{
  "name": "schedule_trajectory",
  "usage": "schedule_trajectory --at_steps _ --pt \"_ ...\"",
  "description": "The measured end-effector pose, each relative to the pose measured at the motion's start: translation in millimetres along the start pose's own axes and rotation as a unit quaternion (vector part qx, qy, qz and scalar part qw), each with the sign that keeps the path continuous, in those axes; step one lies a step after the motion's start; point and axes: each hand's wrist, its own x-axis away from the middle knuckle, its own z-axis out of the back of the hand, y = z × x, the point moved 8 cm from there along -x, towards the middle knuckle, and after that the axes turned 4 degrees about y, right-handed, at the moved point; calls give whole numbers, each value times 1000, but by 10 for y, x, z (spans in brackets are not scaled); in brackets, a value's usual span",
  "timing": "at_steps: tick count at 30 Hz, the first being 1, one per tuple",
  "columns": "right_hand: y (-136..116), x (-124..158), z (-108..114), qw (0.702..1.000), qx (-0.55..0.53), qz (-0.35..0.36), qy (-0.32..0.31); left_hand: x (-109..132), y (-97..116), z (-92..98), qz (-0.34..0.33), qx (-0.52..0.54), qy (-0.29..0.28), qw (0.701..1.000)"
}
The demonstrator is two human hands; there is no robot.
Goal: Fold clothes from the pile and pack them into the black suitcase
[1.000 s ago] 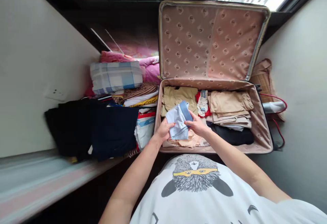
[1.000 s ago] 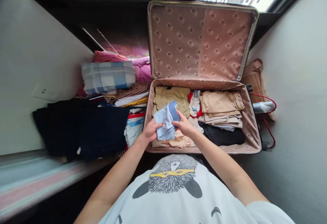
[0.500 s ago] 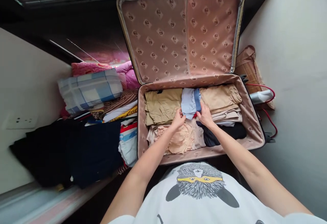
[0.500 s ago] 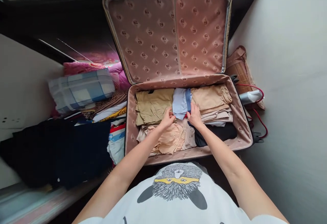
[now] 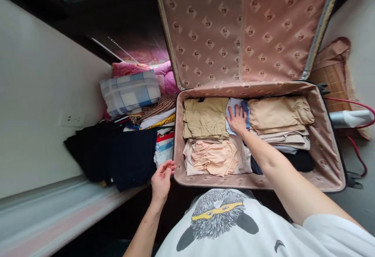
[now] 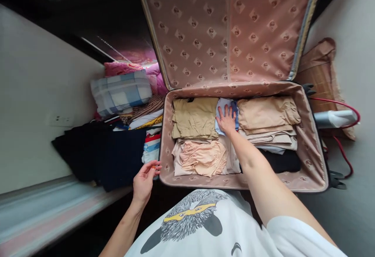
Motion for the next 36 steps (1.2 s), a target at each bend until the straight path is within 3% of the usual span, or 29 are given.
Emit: schedule_trajectory --at_steps 2,5,8,10,12,17,20,24,31,34,36 --pt "44 27 -37 1000 25 8 -7 -5 -292 301 18 -17 55 998" --pt "131 16 -15 996 82 3 -35 -41 -656 595 30 -40 139 989" --pt "168 -81 35 989 130 16 -73 -123 -876 803 41 -77 225 970" --pt "134 -136 98 983 154 33 -90 -176 -952 830 39 -109 235 965" --pt "35 -140 199 980 171 45 -87 -203 -964 771 12 -144 215 966" --pt "-419 115 456 989 148 29 7 -201 -905 575 -33 -228 194 954" --pt "-674 406 365 997 77 23 -1 -297 -879 444 -10 -269 157 950" --pt "-961 787 188 996 -24 85 -31 -432 -802 283 -6 -275 136 952" --pt "-1017 1062 166 994 -60 77 -57 -449 -752 -85 -69 -142 54 986" --pt "-965 1080 199 994 -72 58 -53 -413 -754 -125 -82 -102 40 991" --pt "-955 1090 200 994 -84 52 -54 -395 -739 -80 -92 -105 62 988"
